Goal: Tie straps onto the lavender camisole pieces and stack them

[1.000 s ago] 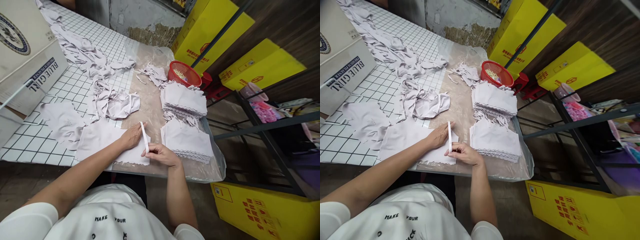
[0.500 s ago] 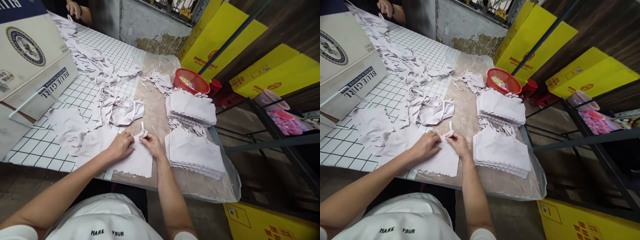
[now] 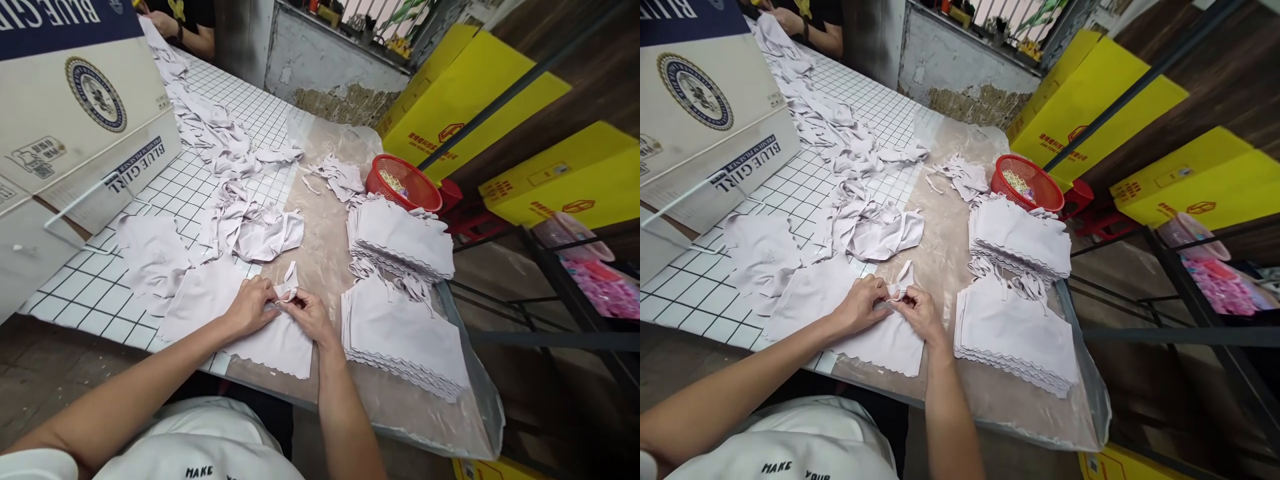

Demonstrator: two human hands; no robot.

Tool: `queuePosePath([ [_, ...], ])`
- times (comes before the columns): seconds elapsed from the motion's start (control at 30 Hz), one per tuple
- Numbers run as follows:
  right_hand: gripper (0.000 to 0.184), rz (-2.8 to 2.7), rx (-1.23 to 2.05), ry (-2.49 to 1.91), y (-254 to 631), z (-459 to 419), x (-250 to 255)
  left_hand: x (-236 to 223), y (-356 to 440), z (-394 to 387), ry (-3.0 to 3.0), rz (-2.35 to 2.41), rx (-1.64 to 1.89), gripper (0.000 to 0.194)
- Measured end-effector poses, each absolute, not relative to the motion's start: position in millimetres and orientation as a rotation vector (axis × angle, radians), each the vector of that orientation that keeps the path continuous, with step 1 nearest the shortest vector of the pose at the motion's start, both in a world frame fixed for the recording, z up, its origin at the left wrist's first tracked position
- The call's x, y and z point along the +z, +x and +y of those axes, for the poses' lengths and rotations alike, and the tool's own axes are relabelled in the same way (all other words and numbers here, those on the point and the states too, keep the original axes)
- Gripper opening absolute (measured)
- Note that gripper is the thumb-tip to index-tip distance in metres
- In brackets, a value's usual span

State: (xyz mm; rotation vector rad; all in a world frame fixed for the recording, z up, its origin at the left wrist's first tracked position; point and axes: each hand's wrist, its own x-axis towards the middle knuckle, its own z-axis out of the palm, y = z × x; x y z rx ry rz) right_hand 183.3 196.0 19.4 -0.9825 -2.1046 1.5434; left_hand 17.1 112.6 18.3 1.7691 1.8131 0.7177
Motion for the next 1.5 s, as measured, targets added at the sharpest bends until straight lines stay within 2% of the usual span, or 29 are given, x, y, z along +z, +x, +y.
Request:
queuePosePath([
  [0.17, 0.023, -2.272, 1.351, -0.863, 180.7, 196.2, 25.4, 14.8, 18.4, 112.7, 1.764, 1.809, 0.771, 0.011],
  [0.47, 0.015, -2.421, 1.215, -0.831, 181.6, 195.4, 29.6, 14.0, 18.9, 111.9, 1.724, 1.799, 0.822, 0.009],
  [0.93, 0.024, -2.707, 0.944, -0.658, 187.2, 202.0, 42.6, 15.4, 15.4, 111.6, 1.766, 1.734, 0.809, 0.007],
  [1.07, 0.02, -2.603, 1.097, -0.758, 187.1, 202.4, 44.2, 12.8, 16.3, 112.5, 1.761, 1.765, 0.822, 0.011],
  [1.17, 0.018, -2.313, 1.564, -0.842, 183.6, 202.0, 44.4, 11.8, 17.9, 113.0, 1.757, 1.797, 0.801, 0.009],
  [1.27, 0.031, -1.899, 1.915, -0.964, 175.4, 205.4, 45.8, 13.1, 19.0, 112.8, 1.768, 1.823, 0.778, 0.007],
  [1.5, 0.042, -1.696, 1.739, -1.077, 150.4, 232.2, 55.6, 16.4, 19.3, 112.5, 1.779, 1.825, 0.78, 0.01],
])
